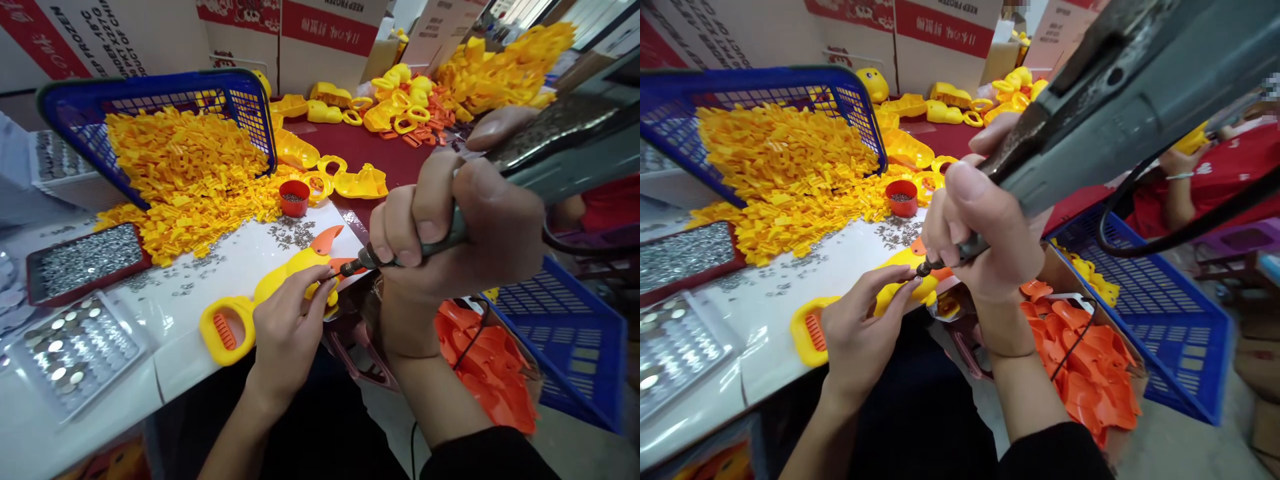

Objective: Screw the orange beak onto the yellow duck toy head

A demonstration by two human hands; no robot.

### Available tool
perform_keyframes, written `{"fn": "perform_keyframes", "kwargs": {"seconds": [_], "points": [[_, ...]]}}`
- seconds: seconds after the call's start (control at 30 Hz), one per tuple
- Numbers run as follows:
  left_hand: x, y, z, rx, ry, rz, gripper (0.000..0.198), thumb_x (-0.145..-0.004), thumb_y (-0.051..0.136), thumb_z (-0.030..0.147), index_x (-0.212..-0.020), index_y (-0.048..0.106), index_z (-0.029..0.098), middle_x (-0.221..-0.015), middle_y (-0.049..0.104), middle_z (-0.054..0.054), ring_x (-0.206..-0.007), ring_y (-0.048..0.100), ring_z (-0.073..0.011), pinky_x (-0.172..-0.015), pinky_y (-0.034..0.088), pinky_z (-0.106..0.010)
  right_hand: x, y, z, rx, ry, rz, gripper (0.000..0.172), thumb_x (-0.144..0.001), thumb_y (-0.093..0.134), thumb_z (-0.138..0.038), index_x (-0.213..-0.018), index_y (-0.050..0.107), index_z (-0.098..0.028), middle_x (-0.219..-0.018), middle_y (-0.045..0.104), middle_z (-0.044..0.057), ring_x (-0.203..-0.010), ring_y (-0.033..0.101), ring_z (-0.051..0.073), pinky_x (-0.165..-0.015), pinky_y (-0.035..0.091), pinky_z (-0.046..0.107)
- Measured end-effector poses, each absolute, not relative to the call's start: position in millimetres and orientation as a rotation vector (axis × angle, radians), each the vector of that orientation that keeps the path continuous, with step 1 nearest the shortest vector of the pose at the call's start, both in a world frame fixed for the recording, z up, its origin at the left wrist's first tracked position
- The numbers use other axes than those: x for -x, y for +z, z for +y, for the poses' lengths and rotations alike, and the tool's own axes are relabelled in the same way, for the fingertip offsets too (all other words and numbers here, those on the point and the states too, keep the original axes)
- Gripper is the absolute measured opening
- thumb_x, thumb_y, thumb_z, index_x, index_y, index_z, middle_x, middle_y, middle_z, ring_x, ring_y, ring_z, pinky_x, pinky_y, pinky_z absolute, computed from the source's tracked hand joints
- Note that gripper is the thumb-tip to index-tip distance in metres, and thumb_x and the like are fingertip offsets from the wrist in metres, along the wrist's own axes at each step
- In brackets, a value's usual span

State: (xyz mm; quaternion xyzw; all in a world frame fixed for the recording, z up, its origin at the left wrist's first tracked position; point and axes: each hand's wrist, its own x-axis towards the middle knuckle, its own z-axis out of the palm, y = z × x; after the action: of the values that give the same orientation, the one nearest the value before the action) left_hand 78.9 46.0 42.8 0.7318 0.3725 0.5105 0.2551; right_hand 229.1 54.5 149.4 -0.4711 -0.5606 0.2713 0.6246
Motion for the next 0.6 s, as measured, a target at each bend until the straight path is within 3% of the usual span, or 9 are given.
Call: {"fn": "perform_keyframes", "kwargs": {"seconds": [0.1,0.27,0.6], "points": [[-82,42,44,-1.970,1.411,0.984,0.011,-0.090,0.071,0.014,-0.099,0.068,0.019,-0.092,0.079,0.000,-0.082,0.077,-0.0125,-0.074,0.062,-0.019,-224,152,51,1.032,0.651,-1.226,0.054,-0.097,0.040,-0.062,-0.066,0.048,-0.020,-0.046,0.038,-0.011,-0.037,0.047,-0.002,-0.047,0.037,0.018],[-85,41,43,-1.954,1.443,0.960,0.013,-0.088,0.072,0.011,-0.098,0.068,0.018,-0.090,0.078,0.000,-0.081,0.076,-0.0118,-0.076,0.060,-0.019,-213,162,46,0.889,0.693,-1.033,0.039,-0.086,0.071,-0.055,-0.076,0.047,-0.026,-0.044,0.033,-0.013,-0.028,0.032,0.007,-0.032,0.035,0.025],[-86,38,43,-1.973,1.458,0.933,0.014,-0.087,0.072,0.009,-0.098,0.069,0.018,-0.090,0.079,-0.001,-0.081,0.075,-0.0117,-0.076,0.060,-0.019,-218,154,43,0.846,0.687,-1.021,0.037,-0.087,0.071,-0.053,-0.081,0.045,-0.028,-0.047,0.033,-0.012,-0.028,0.032,0.010,-0.033,0.030,0.028]]}}
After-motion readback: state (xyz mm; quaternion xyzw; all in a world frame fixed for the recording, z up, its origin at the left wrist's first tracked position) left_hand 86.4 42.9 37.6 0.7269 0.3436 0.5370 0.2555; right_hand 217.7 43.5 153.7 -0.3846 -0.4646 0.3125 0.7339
